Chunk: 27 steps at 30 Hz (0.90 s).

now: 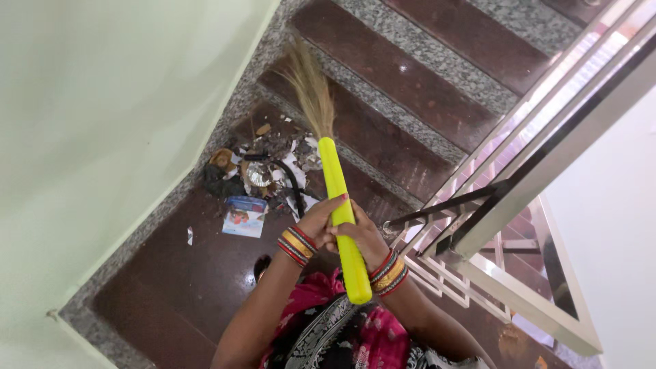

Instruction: The person sweeps debris down a staircase using a broom.

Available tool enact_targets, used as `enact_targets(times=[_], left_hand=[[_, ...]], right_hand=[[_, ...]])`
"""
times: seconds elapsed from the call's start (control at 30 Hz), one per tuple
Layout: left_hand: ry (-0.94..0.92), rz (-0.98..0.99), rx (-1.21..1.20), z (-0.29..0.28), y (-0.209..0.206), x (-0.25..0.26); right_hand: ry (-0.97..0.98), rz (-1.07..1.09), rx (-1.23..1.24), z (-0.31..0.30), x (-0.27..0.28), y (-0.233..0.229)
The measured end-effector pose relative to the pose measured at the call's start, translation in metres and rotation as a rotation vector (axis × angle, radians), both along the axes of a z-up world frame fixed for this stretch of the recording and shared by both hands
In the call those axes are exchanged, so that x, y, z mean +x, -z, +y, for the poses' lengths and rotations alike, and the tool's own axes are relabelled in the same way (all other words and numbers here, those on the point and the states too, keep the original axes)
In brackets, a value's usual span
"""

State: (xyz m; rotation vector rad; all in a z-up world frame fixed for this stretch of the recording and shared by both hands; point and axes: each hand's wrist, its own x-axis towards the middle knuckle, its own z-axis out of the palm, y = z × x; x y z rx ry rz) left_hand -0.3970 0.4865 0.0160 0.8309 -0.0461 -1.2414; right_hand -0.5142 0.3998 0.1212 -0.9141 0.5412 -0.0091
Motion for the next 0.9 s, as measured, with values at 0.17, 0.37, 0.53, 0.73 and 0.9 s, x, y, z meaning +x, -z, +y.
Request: enact_targets(times=[0.17, 0.37, 0.53, 0.73, 0.9], left_hand=[[0.201, 0.096, 0.067, -0.025, 0.1, 0.056], [0.269, 0.103, 0.3, -0.004, 0.181, 0.137], [0.229, 0.012, 0.291, 0.028, 0.1, 0.111], [0.43, -0.039, 0.231, 0.03, 0.065, 0.064], [0.618, 0.205, 0.188, 0.01, 0.132, 0.099]], right_hand=[[0.288, 0.133, 0.024, -0.008, 0.054, 0.116], [0.182, 0.121, 0.007, 0.022, 0.139, 0.205], [0.221, 0.044, -0.03, 0.061, 0.106, 0.135], [0.388, 0.107, 0.088, 0.088, 0.047, 0.079], [0.507, 0.211, -0.069, 0.072, 0.099, 0.171]])
